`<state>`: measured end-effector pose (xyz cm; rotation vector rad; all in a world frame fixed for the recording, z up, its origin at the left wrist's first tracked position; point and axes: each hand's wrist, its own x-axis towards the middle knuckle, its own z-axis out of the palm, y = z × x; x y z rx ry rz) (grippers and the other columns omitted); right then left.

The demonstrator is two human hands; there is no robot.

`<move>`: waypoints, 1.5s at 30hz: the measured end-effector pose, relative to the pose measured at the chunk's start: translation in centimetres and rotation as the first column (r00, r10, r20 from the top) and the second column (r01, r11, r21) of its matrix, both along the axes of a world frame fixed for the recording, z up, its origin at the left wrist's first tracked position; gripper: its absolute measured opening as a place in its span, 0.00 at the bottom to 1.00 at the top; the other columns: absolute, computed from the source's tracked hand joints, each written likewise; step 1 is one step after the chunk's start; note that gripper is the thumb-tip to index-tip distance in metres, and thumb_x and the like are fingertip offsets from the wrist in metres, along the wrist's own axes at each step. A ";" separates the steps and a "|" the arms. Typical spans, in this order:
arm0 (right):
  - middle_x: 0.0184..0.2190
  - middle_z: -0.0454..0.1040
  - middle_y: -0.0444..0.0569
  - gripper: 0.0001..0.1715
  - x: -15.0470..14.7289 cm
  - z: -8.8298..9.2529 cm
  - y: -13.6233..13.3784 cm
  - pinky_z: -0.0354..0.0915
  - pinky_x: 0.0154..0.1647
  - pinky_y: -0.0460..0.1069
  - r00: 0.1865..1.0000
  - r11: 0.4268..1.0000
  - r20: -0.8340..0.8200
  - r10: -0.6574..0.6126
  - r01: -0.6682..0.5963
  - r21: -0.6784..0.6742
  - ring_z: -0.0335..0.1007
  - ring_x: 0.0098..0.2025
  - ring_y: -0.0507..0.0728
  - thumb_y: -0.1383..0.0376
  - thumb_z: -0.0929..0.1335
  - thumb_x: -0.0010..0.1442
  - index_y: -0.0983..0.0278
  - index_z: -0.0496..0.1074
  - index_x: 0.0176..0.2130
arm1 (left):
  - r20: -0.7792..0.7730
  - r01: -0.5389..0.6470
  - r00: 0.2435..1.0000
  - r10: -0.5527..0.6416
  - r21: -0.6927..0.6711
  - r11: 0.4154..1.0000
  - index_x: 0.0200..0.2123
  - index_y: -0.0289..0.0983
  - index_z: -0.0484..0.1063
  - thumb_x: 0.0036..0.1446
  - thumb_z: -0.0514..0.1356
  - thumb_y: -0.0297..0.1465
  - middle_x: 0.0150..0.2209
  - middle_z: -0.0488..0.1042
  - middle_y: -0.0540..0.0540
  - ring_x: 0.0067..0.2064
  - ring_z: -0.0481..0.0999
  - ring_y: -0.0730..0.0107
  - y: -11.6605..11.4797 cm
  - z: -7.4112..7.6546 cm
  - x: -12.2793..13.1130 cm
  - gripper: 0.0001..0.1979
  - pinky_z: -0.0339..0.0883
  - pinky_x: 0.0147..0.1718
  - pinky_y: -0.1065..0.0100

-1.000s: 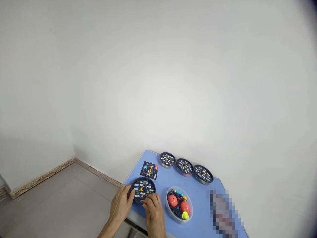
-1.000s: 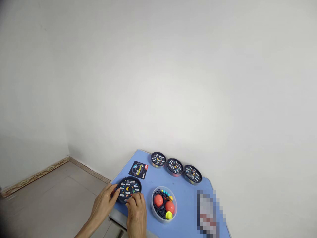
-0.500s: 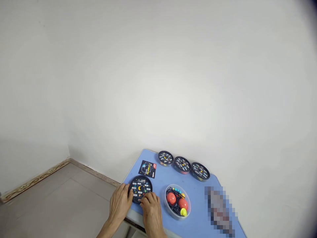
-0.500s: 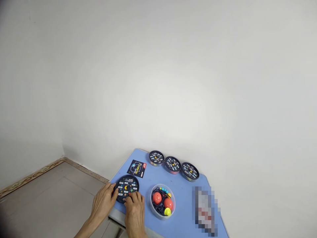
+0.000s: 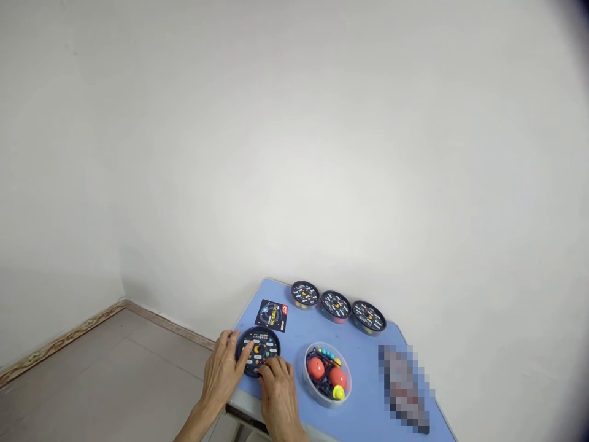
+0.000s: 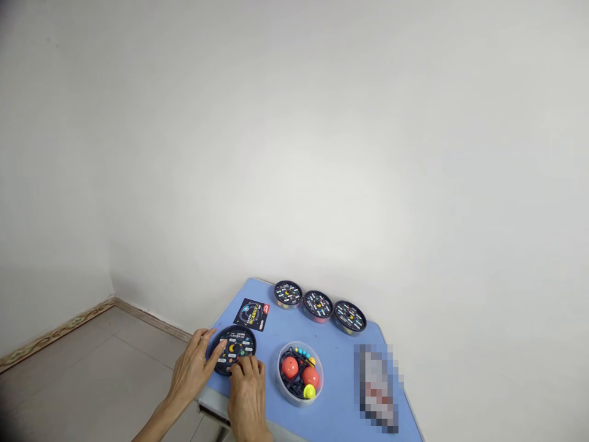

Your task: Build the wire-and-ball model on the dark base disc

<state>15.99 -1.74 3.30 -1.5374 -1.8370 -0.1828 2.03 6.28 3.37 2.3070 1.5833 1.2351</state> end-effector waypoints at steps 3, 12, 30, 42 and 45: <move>0.37 0.77 0.49 0.20 -0.1 0.3 0.0 0.64 0.40 0.54 1.000 1.000 0.001 0.004 -0.004 0.004 0.72 0.40 0.61 0.81 0.63 0.54 0.60 0.73 0.37 | 0.083 0.099 0.991 -0.103 0.049 0.994 0.54 0.36 0.67 0.64 0.52 0.42 0.54 0.71 0.37 0.56 0.72 0.53 0.5 -0.6 -0.1 0.21 0.70 0.51 0.54; 0.53 0.73 0.55 0.28 2.5 0.4 -2.5 0.66 0.51 0.59 0.995 0.978 0.096 -0.040 0.020 0.207 0.68 0.55 0.64 0.76 0.61 0.59 0.59 0.65 0.56 | 0.008 0.325 0.945 -0.326 -0.100 0.940 0.65 0.37 0.55 0.45 0.66 0.54 0.66 0.56 0.30 0.66 0.57 0.41 1.4 -1.7 -0.5 0.49 0.57 0.60 0.45; 0.62 0.60 0.69 0.54 13.8 -3.0 -5.9 0.62 0.57 0.63 0.855 0.829 -0.013 -0.519 0.499 -0.253 0.59 0.63 0.74 0.42 0.68 0.52 0.68 0.50 0.65 | -0.095 0.246 0.959 -0.266 -0.181 0.952 0.67 0.39 0.48 0.45 0.65 0.38 0.65 0.60 0.35 0.66 0.57 0.45 0.3 -0.3 1.0 0.48 0.52 0.63 0.47; 0.53 0.71 0.61 0.47 13.8 -1.1 -5.8 0.65 0.54 0.60 0.862 0.869 -0.178 -0.475 0.428 -0.249 0.67 0.56 0.70 0.51 0.72 0.47 0.65 0.58 0.61 | -0.137 0.214 0.959 -0.248 -0.223 0.951 0.66 0.37 0.50 0.42 0.67 0.40 0.66 0.58 0.33 0.67 0.55 0.46 0.6 -0.4 0.9 0.49 0.51 0.64 0.48; 0.57 0.67 0.64 0.49 14.4 -1.3 -5.9 0.63 0.57 0.62 0.853 0.875 -0.229 -0.468 0.412 -0.255 0.64 0.59 0.71 0.52 0.72 0.46 0.67 0.57 0.61 | -0.164 0.211 0.953 -0.254 -0.240 0.947 0.66 0.35 0.50 0.42 0.67 0.40 0.66 0.57 0.32 0.68 0.54 0.46 0.6 -0.2 0.8 0.50 0.50 0.65 0.48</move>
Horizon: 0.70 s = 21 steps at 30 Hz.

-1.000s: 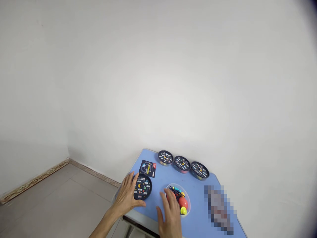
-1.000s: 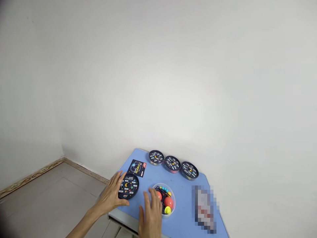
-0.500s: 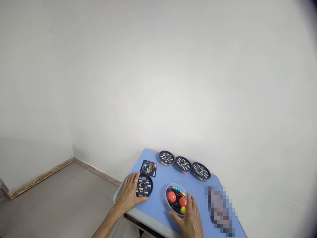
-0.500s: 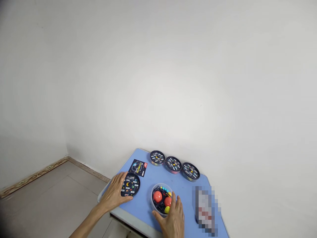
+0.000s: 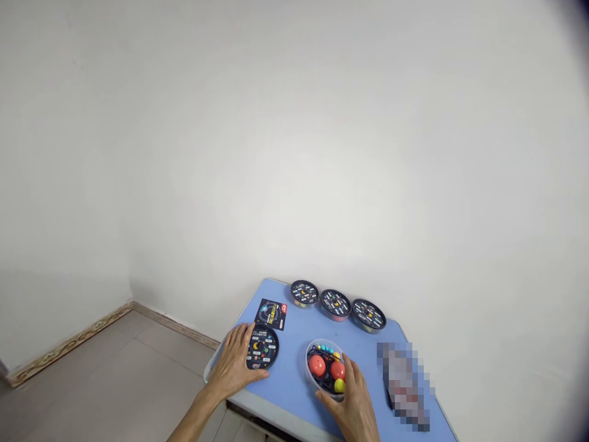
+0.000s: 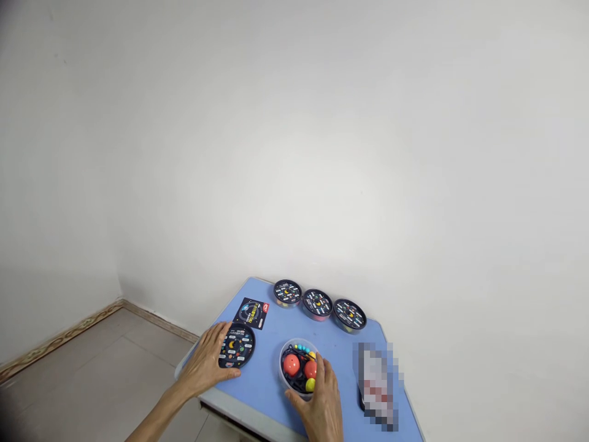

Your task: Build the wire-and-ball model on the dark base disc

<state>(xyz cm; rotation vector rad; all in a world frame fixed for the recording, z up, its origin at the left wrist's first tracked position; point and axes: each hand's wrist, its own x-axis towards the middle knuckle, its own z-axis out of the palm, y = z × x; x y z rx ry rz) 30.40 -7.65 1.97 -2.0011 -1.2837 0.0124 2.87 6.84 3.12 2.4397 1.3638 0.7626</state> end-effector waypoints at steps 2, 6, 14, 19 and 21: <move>0.59 0.65 0.64 0.49 0.6 -0.4 -0.1 0.62 0.59 0.62 0.999 1.000 -0.039 0.012 -0.012 0.013 0.62 0.60 0.71 0.53 0.72 0.46 0.67 0.56 0.62 | -0.002 -0.001 1.000 0.001 0.002 1.000 0.66 0.35 0.49 0.45 0.65 0.39 0.66 0.57 0.33 0.68 0.54 0.48 0.0 0.0 0.0 0.48 0.49 0.65 0.50; 0.60 0.65 0.61 0.47 1.7 -1.1 -0.5 0.61 0.60 0.61 0.991 0.996 -0.109 0.078 -0.074 0.040 0.62 0.61 0.69 0.53 0.71 0.50 0.64 0.55 0.63 | 0.000 -0.019 1.000 0.019 0.010 1.000 0.67 0.37 0.50 0.46 0.64 0.39 0.67 0.56 0.35 0.68 0.54 0.49 0.0 -0.3 0.0 0.46 0.50 0.65 0.51; 0.60 0.66 0.60 0.42 2.0 -1.6 -1.3 0.62 0.61 0.59 0.986 0.995 -0.160 0.050 -0.035 0.094 0.59 0.63 0.69 0.51 0.69 0.54 0.66 0.59 0.62 | 0.003 -0.025 1.000 0.025 0.033 0.999 0.66 0.39 0.50 0.43 0.66 0.39 0.67 0.55 0.34 0.68 0.54 0.46 0.2 -0.7 0.0 0.48 0.51 0.64 0.48; 0.61 0.65 0.60 0.39 2.2 -2.1 -1.6 0.61 0.61 0.60 0.990 0.993 -0.128 0.063 -0.050 0.108 0.59 0.63 0.68 0.51 0.66 0.57 0.66 0.57 0.61 | 0.040 -0.014 0.999 0.011 0.078 0.997 0.66 0.41 0.49 0.44 0.64 0.38 0.66 0.58 0.37 0.67 0.56 0.46 0.4 -1.2 0.0 0.47 0.51 0.64 0.48; 0.61 0.65 0.60 0.38 2.3 -2.2 -1.8 0.61 0.61 0.60 0.992 0.994 -0.111 0.052 -0.041 0.097 0.60 0.63 0.68 0.52 0.65 0.58 0.66 0.57 0.62 | 0.041 -0.005 0.999 0.001 0.086 0.996 0.66 0.41 0.50 0.44 0.65 0.38 0.65 0.59 0.37 0.67 0.57 0.46 0.3 -1.1 0.0 0.46 0.52 0.64 0.48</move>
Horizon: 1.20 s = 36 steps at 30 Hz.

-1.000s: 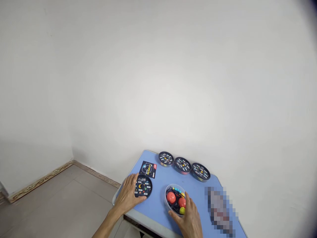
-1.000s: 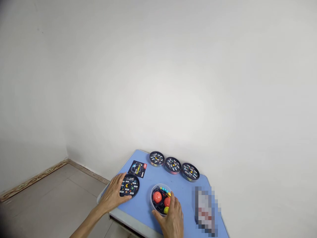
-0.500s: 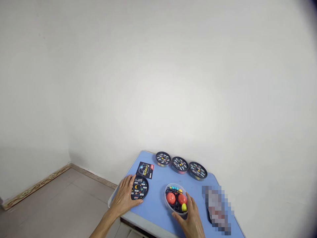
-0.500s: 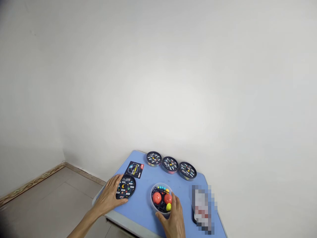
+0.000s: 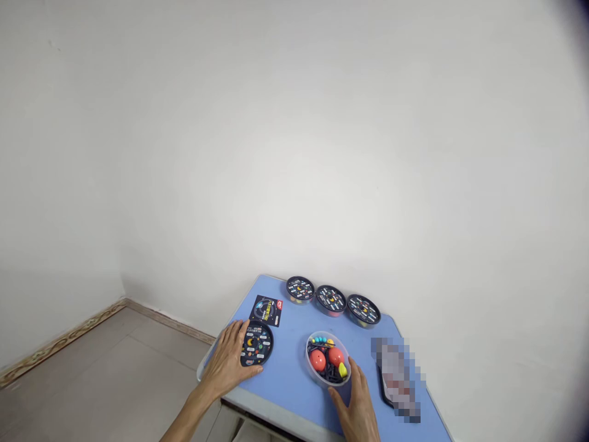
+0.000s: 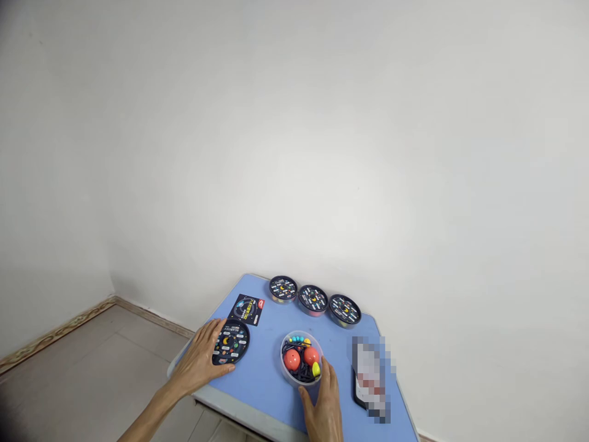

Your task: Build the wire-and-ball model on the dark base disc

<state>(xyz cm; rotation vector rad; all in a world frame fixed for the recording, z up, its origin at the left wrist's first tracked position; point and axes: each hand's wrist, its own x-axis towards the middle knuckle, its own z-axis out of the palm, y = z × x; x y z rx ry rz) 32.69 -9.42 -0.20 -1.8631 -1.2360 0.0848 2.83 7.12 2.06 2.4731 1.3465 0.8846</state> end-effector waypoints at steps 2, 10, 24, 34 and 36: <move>0.61 0.64 0.59 0.35 0.0 0.1 -0.3 0.60 0.61 0.60 1.000 1.000 0.027 -0.005 0.005 -0.014 0.60 0.64 0.67 0.54 0.64 0.60 0.65 0.56 0.62 | -0.004 0.013 1.000 -0.013 0.000 1.000 0.66 0.40 0.50 0.44 0.65 0.39 0.65 0.60 0.36 0.67 0.57 0.46 -0.1 0.3 0.0 0.47 0.52 0.64 0.49; 0.64 0.59 0.62 0.42 -1.8 2.0 -0.9 0.57 0.63 0.61 0.995 0.996 0.091 -0.026 0.033 -0.079 0.53 0.66 0.68 0.48 0.63 0.60 0.67 0.51 0.64 | -0.019 0.027 0.999 -0.027 -0.018 0.999 0.65 0.39 0.51 0.43 0.65 0.38 0.65 0.61 0.36 0.67 0.56 0.45 -0.5 1.1 0.1 0.47 0.51 0.64 0.48; 0.57 0.65 0.61 0.45 -2.8 1.9 2.5 0.65 0.51 0.62 0.951 0.978 0.235 -0.202 0.209 -0.003 0.64 0.57 0.73 0.50 0.69 0.51 0.63 0.54 0.61 | 0.008 0.031 0.999 -0.031 -0.008 0.999 0.66 0.41 0.50 0.43 0.65 0.39 0.64 0.61 0.37 0.66 0.57 0.45 -0.3 0.6 0.0 0.47 0.52 0.64 0.49; 0.58 0.65 0.58 0.44 -1.7 2.3 1.3 0.63 0.56 0.61 0.976 0.990 0.169 -0.135 0.141 -0.022 0.63 0.59 0.69 0.50 0.68 0.53 0.61 0.54 0.62 | -0.015 0.027 1.000 -0.027 -0.023 0.999 0.66 0.40 0.52 0.43 0.66 0.40 0.65 0.60 0.39 0.67 0.56 0.45 -0.3 0.7 0.0 0.47 0.51 0.64 0.49; 0.58 0.65 0.59 0.44 -1.5 2.4 1.0 0.62 0.57 0.61 0.975 0.989 0.176 -0.134 0.143 -0.039 0.62 0.59 0.69 0.50 0.68 0.52 0.62 0.54 0.62 | -0.022 0.030 0.999 -0.030 -0.027 0.999 0.66 0.41 0.53 0.43 0.66 0.40 0.66 0.59 0.39 0.67 0.56 0.45 -0.4 0.8 -0.1 0.47 0.51 0.64 0.48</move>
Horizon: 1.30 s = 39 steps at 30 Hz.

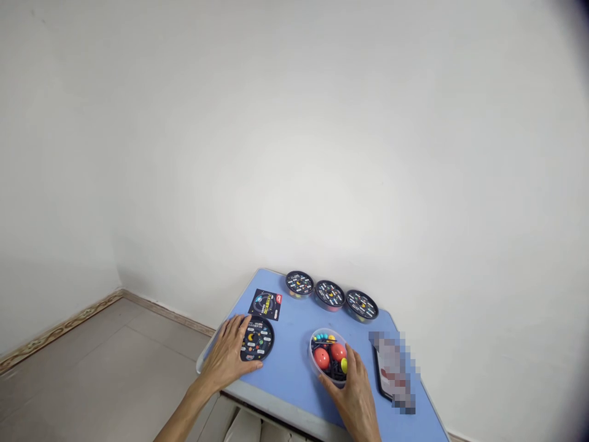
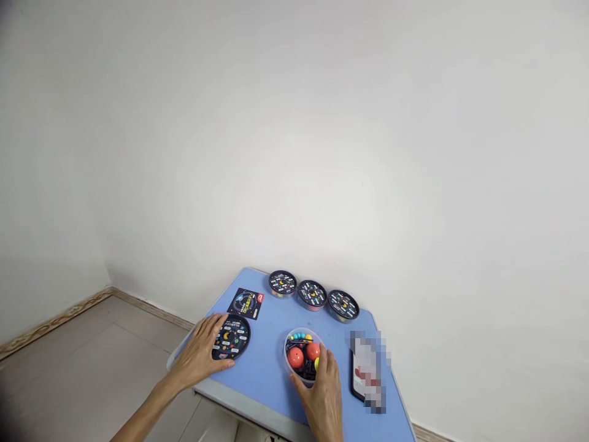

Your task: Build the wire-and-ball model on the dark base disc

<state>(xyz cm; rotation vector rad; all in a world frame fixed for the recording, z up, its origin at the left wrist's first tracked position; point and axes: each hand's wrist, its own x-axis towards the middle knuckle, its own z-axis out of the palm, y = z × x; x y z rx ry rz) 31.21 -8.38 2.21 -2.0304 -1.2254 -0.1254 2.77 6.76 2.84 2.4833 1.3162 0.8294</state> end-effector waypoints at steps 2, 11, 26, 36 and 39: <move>0.58 0.64 0.62 0.45 0.2 0.1 -0.2 0.61 0.58 0.62 1.000 1.000 0.006 0.000 0.000 -0.024 0.61 0.61 0.70 0.50 0.68 0.53 0.64 0.54 0.63 | -0.005 0.004 1.000 -0.004 0.001 1.000 0.66 0.41 0.53 0.43 0.66 0.40 0.66 0.58 0.38 0.67 0.55 0.45 0.0 0.0 0.0 0.47 0.51 0.64 0.48; 0.61 0.61 0.62 0.45 1.1 0.2 -1.3 0.61 0.58 0.64 0.999 1.000 0.039 -0.005 0.006 -0.027 0.59 0.62 0.71 0.48 0.69 0.52 0.63 0.57 0.62 | -0.006 0.010 1.000 -0.010 -0.003 1.000 0.66 0.42 0.51 0.41 0.68 0.43 0.67 0.56 0.38 0.67 0.54 0.43 0.2 -0.4 0.0 0.50 0.49 0.65 0.47; 0.53 0.73 0.57 0.26 2.7 2.8 -2.1 0.71 0.46 0.61 0.994 0.995 0.069 0.084 -0.088 0.053 0.70 0.53 0.68 0.46 0.59 0.63 0.58 0.77 0.38 | -0.028 0.038 0.999 -0.039 -0.023 0.999 0.67 0.41 0.49 0.43 0.67 0.44 0.67 0.56 0.37 0.69 0.51 0.46 -0.3 0.5 0.0 0.50 0.47 0.66 0.48; 0.50 0.75 0.58 0.21 1.4 3.3 -2.1 0.69 0.49 0.61 0.986 0.992 0.117 0.123 -0.126 0.024 0.71 0.51 0.66 0.55 0.60 0.63 0.60 0.77 0.30 | -0.009 0.043 0.999 -0.043 0.029 0.999 0.66 0.40 0.50 0.44 0.67 0.42 0.66 0.58 0.37 0.68 0.54 0.44 -0.1 0.1 0.0 0.48 0.51 0.64 0.46; 0.50 0.75 0.59 0.21 1.1 3.4 -1.9 0.69 0.49 0.62 0.983 0.992 0.135 0.128 -0.129 0.003 0.70 0.51 0.67 0.56 0.60 0.63 0.60 0.77 0.30 | -0.006 0.040 0.999 -0.040 0.026 0.999 0.66 0.41 0.50 0.43 0.68 0.43 0.66 0.58 0.38 0.68 0.54 0.44 -0.1 0.2 0.0 0.49 0.51 0.64 0.46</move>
